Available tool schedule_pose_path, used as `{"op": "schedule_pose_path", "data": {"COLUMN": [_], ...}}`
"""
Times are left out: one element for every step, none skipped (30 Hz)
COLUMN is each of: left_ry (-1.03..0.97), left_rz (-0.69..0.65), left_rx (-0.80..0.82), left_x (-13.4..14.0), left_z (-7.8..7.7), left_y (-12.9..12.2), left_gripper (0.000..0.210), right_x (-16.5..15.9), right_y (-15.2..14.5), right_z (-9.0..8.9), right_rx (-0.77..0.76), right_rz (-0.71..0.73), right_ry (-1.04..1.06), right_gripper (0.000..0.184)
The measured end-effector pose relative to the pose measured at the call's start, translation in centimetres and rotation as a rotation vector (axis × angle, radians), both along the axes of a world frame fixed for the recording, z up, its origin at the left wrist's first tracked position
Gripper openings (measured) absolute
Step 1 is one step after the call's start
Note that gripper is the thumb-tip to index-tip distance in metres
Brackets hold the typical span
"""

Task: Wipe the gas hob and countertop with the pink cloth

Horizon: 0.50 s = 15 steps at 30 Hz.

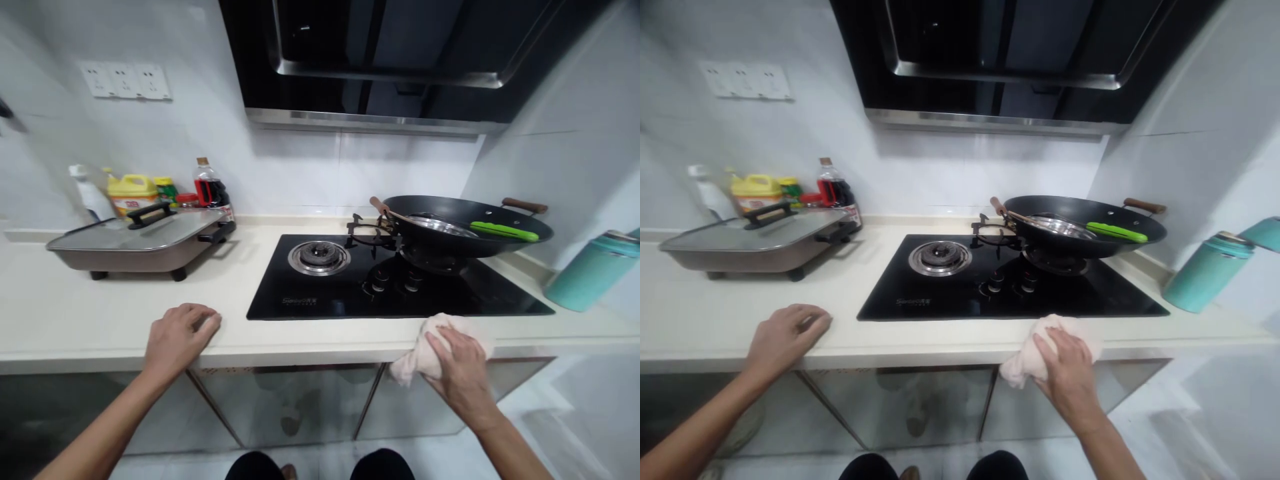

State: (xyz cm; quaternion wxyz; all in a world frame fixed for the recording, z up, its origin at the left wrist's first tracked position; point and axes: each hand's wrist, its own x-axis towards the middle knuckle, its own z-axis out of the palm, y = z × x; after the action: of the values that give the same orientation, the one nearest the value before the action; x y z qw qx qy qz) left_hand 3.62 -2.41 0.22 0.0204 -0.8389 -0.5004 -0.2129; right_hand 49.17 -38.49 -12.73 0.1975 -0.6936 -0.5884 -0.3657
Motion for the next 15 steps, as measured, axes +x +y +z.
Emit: {"op": "schedule_pose_path", "data": {"left_ry": [0.005, 0.007, 0.005, 0.000, -0.005, -0.009, -0.011, -0.014, -0.016, -0.019, -0.021, -0.026, -0.029, -0.034, -0.039], "left_rz": [0.013, 0.025, 0.035, 0.039, 0.040, 0.040, 0.039, 0.037, 0.037, 0.037, 0.037, 0.038, 0.039, 0.040, 0.039], "left_rx": [-0.010, -0.022, -0.031, -0.036, -0.038, -0.039, -0.042, -0.044, -0.048, -0.053, -0.058, -0.062, -0.066, -0.068, -0.067], "left_x": [0.1, 0.2, 0.3, 0.4, 0.4, 0.4, 0.4, 0.4, 0.5, 0.5, 0.5, 0.6, 0.6, 0.7, 0.8], "left_z": [0.1, 0.2, 0.2, 0.3, 0.3, 0.3, 0.3, 0.4, 0.4, 0.5, 0.5, 0.6, 0.6, 0.6, 0.5], "left_y": [0.0, 0.1, 0.1, 0.2, 0.3, 0.3, 0.4, 0.4, 0.4, 0.4, 0.4, 0.4, 0.4, 0.4, 0.5], "left_gripper": [0.046, 0.047, 0.048, 0.049, 0.049, 0.050, 0.050, 0.050, 0.049, 0.049, 0.048, 0.047, 0.045, 0.044, 0.042], "right_x": [2.2, 4.3, 6.5, 8.7, 10.8, 12.8, 14.6, 16.2, 17.6, 18.6, 19.3, 19.5, 19.3, 18.7, 17.8], "right_y": [-1.4, -2.9, -4.4, -5.8, -7.2, -8.5, -9.7, -10.8, -11.6, -12.3, -12.8, -13.0, -13.0, -12.7, -12.2], "right_z": [-0.1, -0.1, -0.2, -0.2, -0.2, -0.2, -0.2, -0.2, -0.2, -0.2, -0.2, -0.2, -0.1, 0.0, 0.1], "right_rx": [-0.016, -0.029, -0.043, -0.061, -0.077, -0.092, -0.100, -0.100, -0.095, -0.087, -0.077, -0.068, -0.061, -0.056, -0.052], "right_rz": [-0.038, -0.072, -0.105, -0.138, -0.173, -0.204, -0.234, -0.260, -0.280, -0.295, -0.309, -0.324, -0.342, -0.361, -0.380], "right_ry": [-0.005, -0.008, -0.007, -0.001, 0.006, 0.011, 0.015, 0.019, 0.024, 0.032, 0.045, 0.065, 0.088, 0.115, 0.146], "right_gripper": [0.083, 0.084, 0.086, 0.086, 0.087, 0.087, 0.087, 0.086, 0.085, 0.083, 0.082, 0.080, 0.079, 0.077, 0.076]}}
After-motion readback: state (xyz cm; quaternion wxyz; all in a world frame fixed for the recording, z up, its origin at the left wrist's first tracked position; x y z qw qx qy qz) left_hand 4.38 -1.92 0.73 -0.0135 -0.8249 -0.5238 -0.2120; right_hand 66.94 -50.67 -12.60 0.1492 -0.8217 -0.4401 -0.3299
